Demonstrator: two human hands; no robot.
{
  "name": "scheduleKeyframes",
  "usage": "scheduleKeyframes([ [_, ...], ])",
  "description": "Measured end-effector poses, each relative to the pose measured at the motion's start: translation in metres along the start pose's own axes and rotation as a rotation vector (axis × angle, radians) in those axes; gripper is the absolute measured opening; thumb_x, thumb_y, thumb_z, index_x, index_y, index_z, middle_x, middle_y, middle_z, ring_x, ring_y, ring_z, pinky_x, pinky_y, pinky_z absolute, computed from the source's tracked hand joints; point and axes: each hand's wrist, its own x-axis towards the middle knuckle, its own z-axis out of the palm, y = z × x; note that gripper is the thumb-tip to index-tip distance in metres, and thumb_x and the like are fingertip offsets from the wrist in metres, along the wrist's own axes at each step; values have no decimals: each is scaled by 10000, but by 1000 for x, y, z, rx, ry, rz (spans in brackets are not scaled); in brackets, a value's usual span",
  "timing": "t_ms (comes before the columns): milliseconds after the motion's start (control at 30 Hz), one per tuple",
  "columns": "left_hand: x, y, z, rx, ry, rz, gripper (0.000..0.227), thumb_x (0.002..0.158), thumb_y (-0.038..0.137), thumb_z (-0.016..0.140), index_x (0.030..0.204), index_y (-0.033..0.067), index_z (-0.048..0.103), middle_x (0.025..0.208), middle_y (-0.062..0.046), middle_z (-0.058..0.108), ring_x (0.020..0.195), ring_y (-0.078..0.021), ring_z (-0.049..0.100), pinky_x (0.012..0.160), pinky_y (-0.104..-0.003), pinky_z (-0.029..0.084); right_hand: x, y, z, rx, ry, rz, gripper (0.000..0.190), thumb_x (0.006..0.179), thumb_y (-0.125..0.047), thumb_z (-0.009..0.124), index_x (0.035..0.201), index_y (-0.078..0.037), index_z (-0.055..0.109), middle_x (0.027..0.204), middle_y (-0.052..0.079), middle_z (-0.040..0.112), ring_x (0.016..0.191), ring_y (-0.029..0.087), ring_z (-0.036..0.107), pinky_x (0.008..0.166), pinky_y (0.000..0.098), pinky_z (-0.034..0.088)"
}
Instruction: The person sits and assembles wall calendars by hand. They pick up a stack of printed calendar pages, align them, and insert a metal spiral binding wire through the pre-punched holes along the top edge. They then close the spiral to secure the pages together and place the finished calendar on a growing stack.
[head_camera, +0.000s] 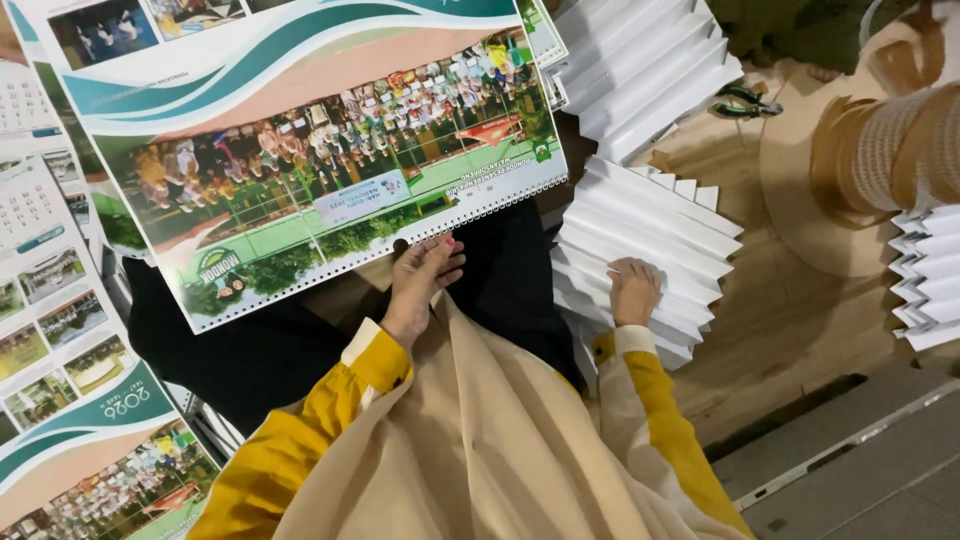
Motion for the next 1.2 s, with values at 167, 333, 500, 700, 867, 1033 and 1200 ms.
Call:
scheduleKeyframes([
  [167, 1, -1, -2, 23, -8, 5, 400, 775, 252, 706, 1062, 0, 585, 926, -125, 659, 759, -179, 665, 687, -322, 561, 15, 34, -44, -36, 464, -76, 55, 837, -205, 660, 808, -241, 688, 818, -24, 627, 800, 214, 565, 748, 314, 423],
  [333, -4, 5, 4, 54, -43, -49, 322, 801, 212, 644, 1072, 47, 586, 929, -97, 654, 777, -153, 644, 696, -277, 548, 12, 102, -147, -230, 676, 48, 143, 915, -167, 625, 779, -126, 645, 745, 22, 613, 683, 177, 579, 609, 283, 478],
  [500, -6, 9, 5, 29, -45, -101, 303, 794, 176, 619, 1079, 76, 585, 944, -98, 653, 786, -147, 628, 685, -251, 538, -15, 173, -210, -108, 816, -75, 208, 658, 74, 548, 765, -36, 689, 767, 90, 653, 698, 218, 580, 611, 316, 461],
  [700, -1, 9, 0, -11, -3, -86, 302, 762, 175, 648, 1011, 11, 601, 957, -136, 659, 808, -191, 648, 689, -274, 554, -21, 200, -189, -375, 658, 377, 308, 677, 128, 686, 961, 9, 702, 991, 152, 616, 765, 300, 649, 552, 391, 518],
  [867, -6, 16, -1, -30, -7, -81, 319, 761, 211, 645, 1017, 25, 607, 941, -127, 658, 818, -189, 643, 709, -269, 544, 11, 117, -102, 502, 632, 482, 393, 939, -429, 405, 770, -117, 574, 744, 30, 565, 620, 138, 481, 525, 268, 397],
  [1033, 0, 3, -14, 33, 33, -28, 343, 771, 266, 699, 1019, 44, 616, 948, -123, 659, 815, -201, 667, 743, -342, 552, 41, 19, -15, 67, 234, 226, 100, 871, -214, 586, 884, -187, 681, 764, 80, 618, 665, 328, 623, 609, 443, 499],
  [1200, -3, 6, -21, 49, 41, -34, 337, 766, 283, 705, 994, 49, 620, 923, -96, 661, 795, -180, 666, 732, -322, 551, 52, -44, 28, 40, -106, 287, 163, 864, -259, 540, 847, -167, 673, 721, 68, 645, 694, 285, 654, 623, 400, 513],
])
